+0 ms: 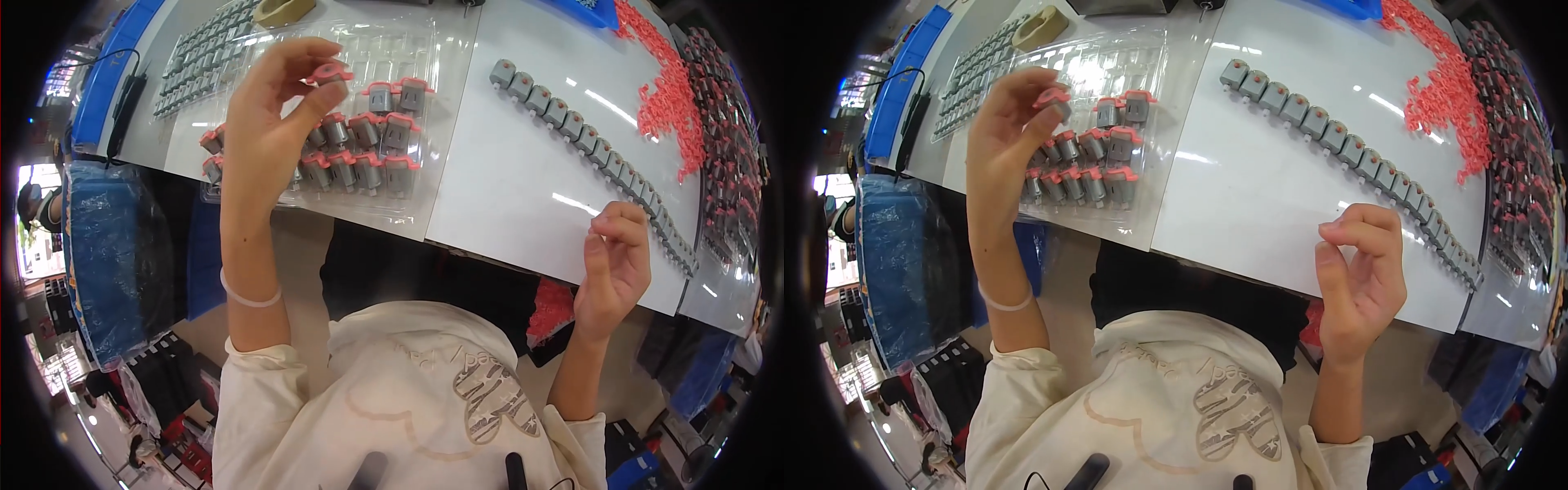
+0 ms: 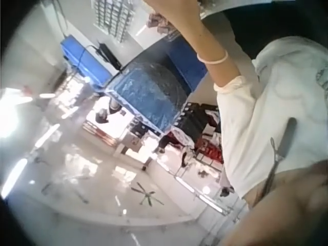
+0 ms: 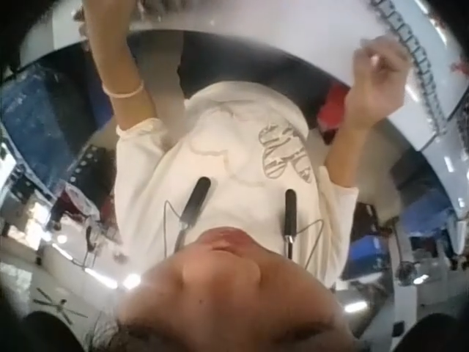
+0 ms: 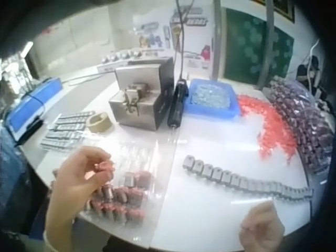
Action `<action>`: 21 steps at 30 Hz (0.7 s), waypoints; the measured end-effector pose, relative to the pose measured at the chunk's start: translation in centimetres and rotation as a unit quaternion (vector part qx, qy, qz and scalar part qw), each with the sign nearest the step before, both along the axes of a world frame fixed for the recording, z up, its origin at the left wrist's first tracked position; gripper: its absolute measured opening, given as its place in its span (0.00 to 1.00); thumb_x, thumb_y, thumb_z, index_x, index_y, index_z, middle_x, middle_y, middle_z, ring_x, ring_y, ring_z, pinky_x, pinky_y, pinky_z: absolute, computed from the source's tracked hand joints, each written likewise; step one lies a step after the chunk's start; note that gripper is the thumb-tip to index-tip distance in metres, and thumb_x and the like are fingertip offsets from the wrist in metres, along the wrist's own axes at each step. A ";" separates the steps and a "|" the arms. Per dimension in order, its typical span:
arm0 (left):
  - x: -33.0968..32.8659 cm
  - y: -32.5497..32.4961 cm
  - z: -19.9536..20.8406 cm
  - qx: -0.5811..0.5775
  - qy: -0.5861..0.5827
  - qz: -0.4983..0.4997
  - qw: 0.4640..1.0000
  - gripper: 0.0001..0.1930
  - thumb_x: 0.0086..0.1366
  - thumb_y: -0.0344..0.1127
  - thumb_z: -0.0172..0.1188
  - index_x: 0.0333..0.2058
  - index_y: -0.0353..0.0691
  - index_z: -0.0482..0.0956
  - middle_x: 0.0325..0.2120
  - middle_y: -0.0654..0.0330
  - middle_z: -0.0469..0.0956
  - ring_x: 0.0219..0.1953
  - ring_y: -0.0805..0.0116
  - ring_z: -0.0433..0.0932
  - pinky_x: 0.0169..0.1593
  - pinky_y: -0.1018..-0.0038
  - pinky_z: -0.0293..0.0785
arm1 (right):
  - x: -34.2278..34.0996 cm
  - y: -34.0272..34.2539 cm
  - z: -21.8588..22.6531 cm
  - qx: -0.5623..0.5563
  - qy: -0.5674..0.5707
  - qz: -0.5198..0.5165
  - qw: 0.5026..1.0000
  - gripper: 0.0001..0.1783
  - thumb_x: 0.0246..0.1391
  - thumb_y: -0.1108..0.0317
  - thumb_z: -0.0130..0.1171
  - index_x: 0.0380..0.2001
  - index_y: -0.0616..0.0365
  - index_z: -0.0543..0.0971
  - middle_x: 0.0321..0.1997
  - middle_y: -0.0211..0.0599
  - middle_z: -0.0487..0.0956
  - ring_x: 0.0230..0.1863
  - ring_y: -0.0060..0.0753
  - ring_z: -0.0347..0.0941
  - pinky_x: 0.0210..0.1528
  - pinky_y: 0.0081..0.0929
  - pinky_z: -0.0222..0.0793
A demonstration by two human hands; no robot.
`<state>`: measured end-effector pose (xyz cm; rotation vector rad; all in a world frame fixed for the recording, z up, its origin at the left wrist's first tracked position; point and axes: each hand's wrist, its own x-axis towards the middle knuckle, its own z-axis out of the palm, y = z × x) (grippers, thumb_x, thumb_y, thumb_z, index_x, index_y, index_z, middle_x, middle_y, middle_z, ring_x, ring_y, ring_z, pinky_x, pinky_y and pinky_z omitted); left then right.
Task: Manually attaching small pink plastic components to grey electrical motor units on an assembly line.
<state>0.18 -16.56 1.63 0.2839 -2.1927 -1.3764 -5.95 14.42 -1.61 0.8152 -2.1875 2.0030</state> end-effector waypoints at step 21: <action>-1.3 1.8 2.2 -0.183 -0.225 0.008 0.957 0.06 0.58 0.24 0.55 0.35 0.34 0.76 0.27 0.55 0.77 0.30 0.64 0.75 0.36 0.73 0.70 | -0.1 -0.5 0.4 0.101 0.093 0.000 0.990 0.10 0.41 0.85 0.55 0.30 0.62 0.76 0.35 0.37 0.71 0.35 0.28 0.67 0.37 0.21 0.64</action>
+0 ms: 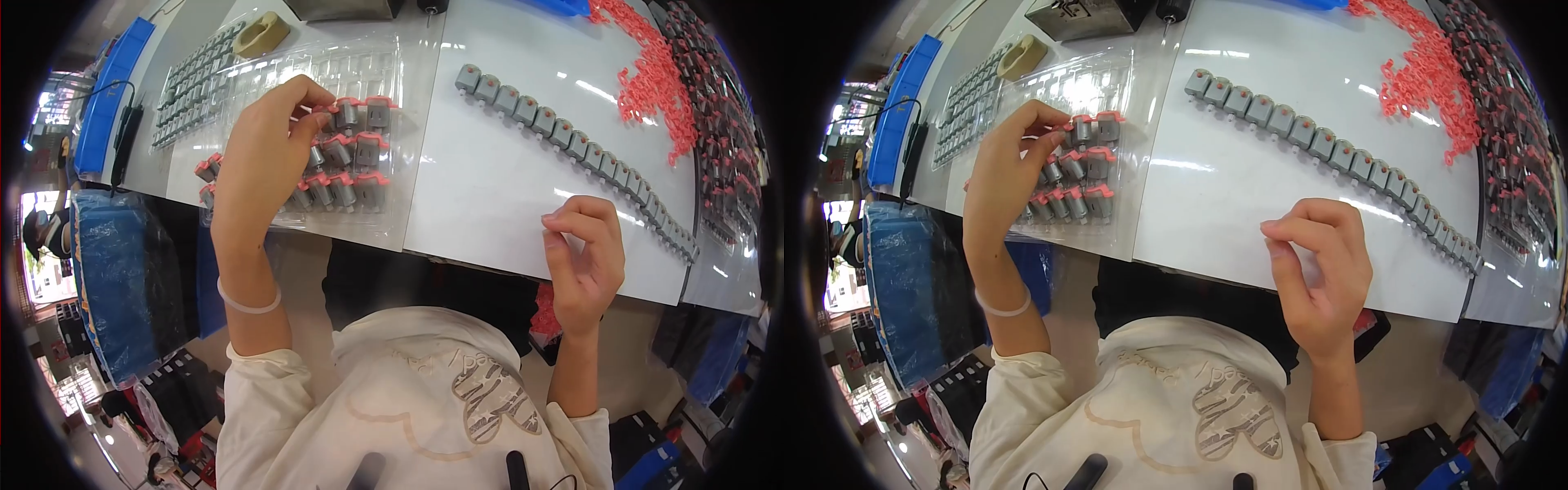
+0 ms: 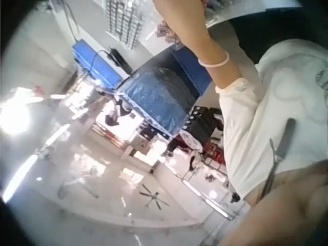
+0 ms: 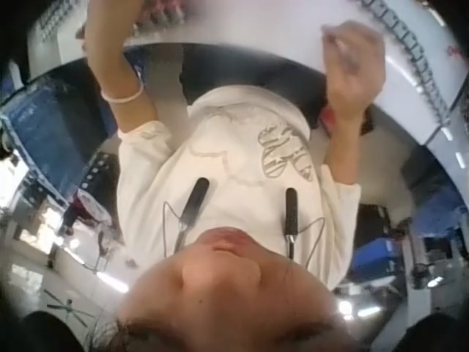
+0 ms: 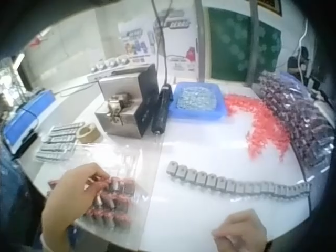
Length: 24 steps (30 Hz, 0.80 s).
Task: Manually attaching small pink plastic components to grey electrical motor units on an assembly line.
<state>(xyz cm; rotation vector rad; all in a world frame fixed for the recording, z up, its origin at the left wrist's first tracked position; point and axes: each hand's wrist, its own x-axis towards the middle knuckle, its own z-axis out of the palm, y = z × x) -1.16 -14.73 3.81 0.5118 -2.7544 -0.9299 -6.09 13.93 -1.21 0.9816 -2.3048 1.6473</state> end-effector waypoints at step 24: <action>-6.7 7.3 -1.7 -0.160 0.010 -0.233 0.959 0.18 0.53 0.38 0.62 0.38 0.35 0.69 0.35 0.50 0.70 0.41 0.50 0.71 0.43 0.62 0.69 | -4.0 6.8 2.3 0.039 0.035 -0.043 0.998 0.09 0.44 0.84 0.54 0.31 0.65 0.76 0.34 0.36 0.74 0.34 0.26 0.68 0.39 0.21 0.65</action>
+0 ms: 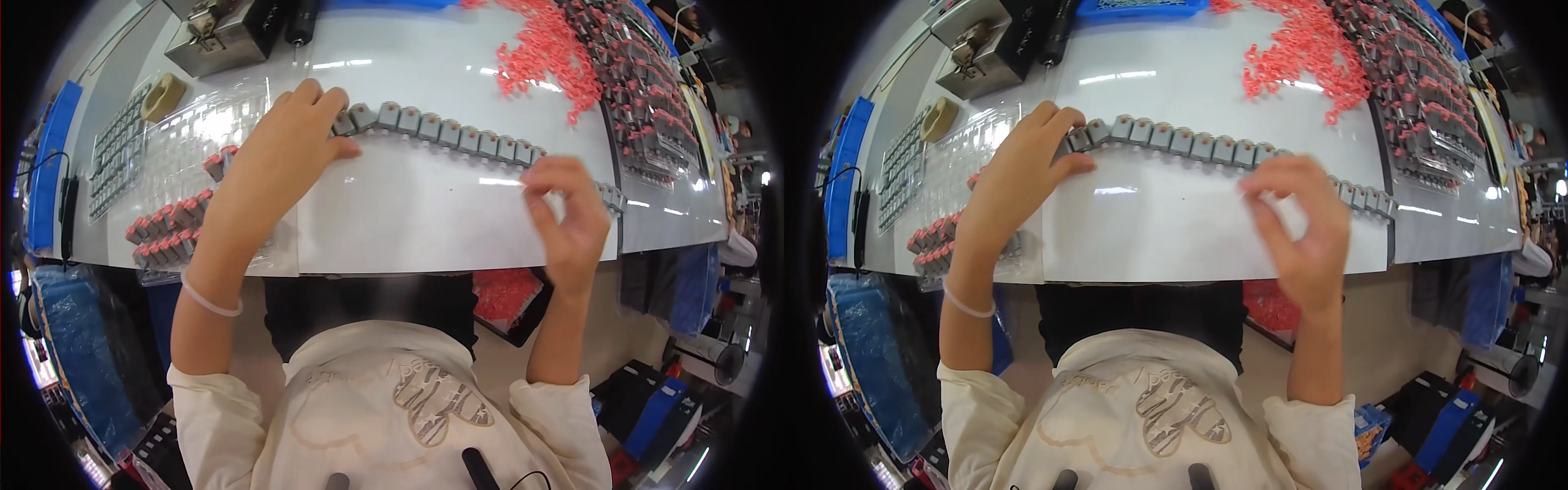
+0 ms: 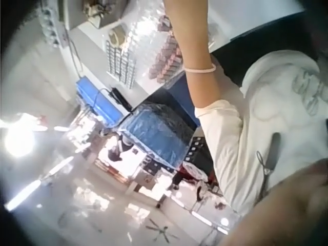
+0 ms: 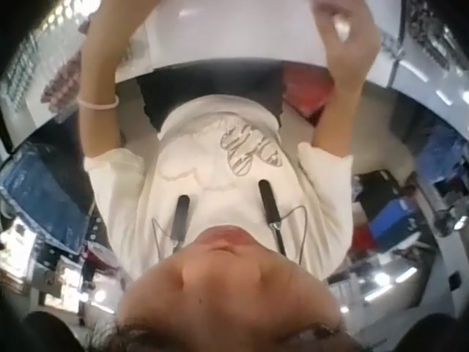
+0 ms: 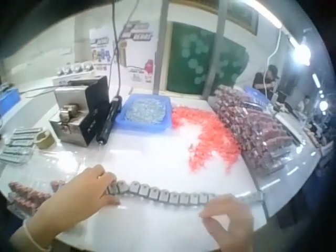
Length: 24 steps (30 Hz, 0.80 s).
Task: Manually attaching small pink plastic components to grey electrical motor units on an assembly line.
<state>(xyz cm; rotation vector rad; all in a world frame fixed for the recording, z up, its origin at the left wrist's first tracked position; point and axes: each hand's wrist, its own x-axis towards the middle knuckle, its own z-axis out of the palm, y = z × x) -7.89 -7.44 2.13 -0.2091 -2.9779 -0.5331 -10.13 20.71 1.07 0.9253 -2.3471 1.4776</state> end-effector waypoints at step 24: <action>0.6 -0.9 1.1 0.158 -0.032 -0.024 0.987 0.20 0.46 0.21 0.61 0.42 0.32 0.73 0.30 0.56 0.69 0.30 0.65 0.68 0.38 0.74 0.67 | -10.6 5.1 -1.4 0.278 0.110 -0.232 0.926 0.05 0.45 0.74 0.55 0.28 0.60 0.76 0.30 0.43 0.77 0.37 0.46 0.73 0.37 0.39 0.68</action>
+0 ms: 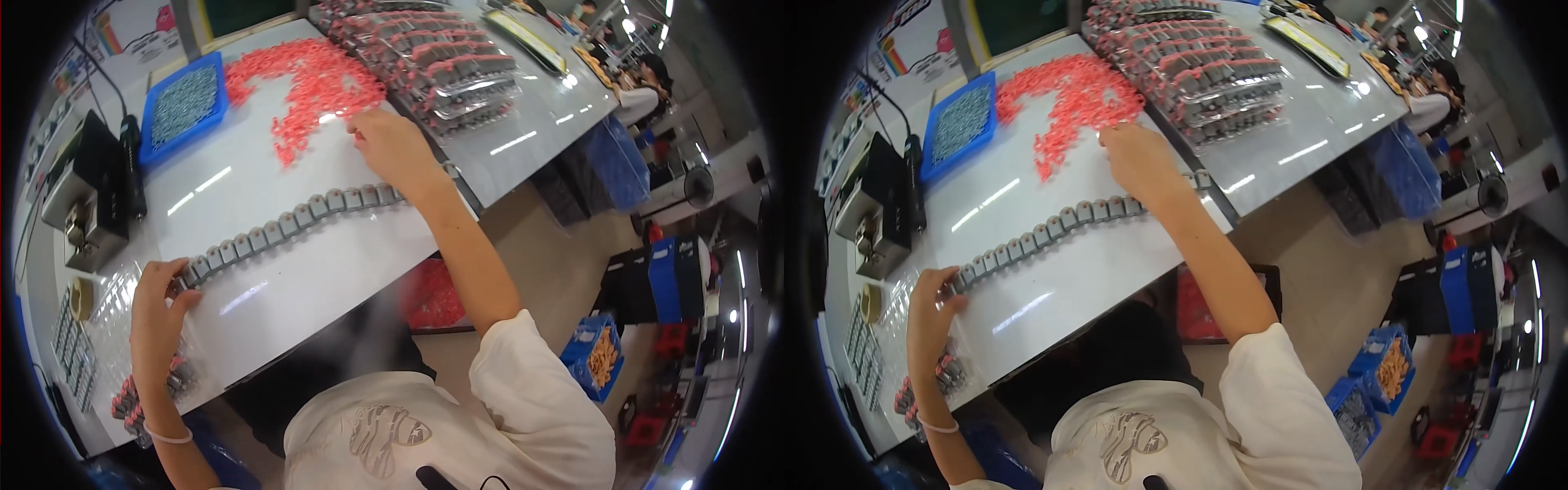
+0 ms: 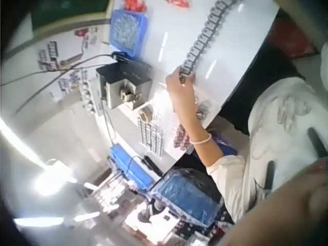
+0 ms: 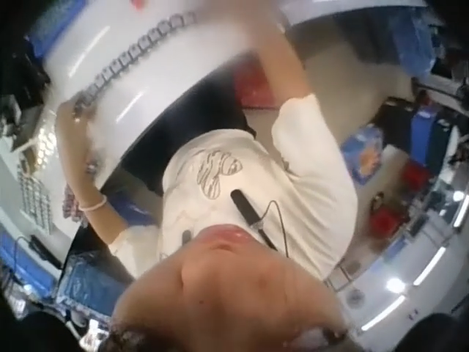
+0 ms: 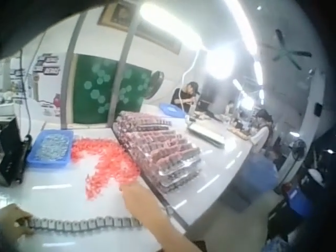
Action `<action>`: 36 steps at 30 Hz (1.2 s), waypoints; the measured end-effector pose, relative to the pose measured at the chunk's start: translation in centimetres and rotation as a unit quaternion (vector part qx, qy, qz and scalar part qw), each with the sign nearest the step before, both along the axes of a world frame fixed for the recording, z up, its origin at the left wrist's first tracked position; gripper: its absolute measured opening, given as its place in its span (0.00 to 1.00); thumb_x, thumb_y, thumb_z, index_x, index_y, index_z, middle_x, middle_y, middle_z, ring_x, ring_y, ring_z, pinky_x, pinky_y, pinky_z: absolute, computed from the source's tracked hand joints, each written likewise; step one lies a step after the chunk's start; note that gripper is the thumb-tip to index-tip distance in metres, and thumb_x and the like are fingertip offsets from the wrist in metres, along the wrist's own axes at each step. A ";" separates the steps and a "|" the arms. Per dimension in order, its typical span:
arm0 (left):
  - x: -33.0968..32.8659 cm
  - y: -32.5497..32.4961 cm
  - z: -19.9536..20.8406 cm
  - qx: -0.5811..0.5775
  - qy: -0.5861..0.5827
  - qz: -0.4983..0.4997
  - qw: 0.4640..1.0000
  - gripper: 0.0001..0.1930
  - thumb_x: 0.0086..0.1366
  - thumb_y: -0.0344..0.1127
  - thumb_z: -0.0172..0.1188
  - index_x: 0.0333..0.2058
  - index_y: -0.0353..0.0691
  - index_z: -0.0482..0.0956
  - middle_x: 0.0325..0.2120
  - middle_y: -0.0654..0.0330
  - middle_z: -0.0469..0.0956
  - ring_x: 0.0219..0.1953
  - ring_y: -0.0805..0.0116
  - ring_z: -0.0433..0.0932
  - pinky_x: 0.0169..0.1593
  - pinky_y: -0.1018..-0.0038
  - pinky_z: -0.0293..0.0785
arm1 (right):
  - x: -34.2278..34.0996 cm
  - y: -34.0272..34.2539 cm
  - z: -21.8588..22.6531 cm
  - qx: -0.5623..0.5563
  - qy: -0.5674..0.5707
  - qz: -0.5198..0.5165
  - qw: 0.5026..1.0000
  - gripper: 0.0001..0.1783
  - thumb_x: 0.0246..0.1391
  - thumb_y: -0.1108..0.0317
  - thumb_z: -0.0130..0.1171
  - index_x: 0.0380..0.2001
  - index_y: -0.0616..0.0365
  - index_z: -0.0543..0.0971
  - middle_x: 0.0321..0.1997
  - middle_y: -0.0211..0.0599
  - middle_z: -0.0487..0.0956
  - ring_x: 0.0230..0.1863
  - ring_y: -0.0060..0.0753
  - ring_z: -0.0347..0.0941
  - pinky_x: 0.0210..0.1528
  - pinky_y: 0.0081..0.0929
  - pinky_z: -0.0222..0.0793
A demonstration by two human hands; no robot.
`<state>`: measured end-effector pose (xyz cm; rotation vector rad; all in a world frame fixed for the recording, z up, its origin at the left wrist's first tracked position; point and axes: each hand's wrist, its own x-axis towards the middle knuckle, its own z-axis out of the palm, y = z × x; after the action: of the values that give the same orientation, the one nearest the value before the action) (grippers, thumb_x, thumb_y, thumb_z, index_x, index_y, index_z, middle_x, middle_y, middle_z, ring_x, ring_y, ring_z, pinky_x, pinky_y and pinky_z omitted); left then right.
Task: Manually attaching small pink plastic components to grey electrical motor units on an assembly line.
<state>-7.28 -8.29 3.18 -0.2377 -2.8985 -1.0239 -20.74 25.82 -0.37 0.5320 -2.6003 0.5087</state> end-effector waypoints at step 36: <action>0.7 -0.4 -0.5 -0.047 0.038 -0.026 0.998 0.19 0.52 0.26 0.62 0.44 0.33 0.73 0.37 0.52 0.74 0.35 0.58 0.75 0.40 0.71 0.71 | 9.9 -14.7 0.1 0.032 0.059 0.265 0.962 0.19 0.43 0.73 0.52 0.42 0.46 0.79 0.40 0.38 0.72 0.42 0.37 0.69 0.40 0.31 0.64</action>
<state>-6.54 -8.65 2.72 -0.3504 -2.8886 -0.8656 -10.82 11.08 -0.26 1.2563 -2.3499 0.5360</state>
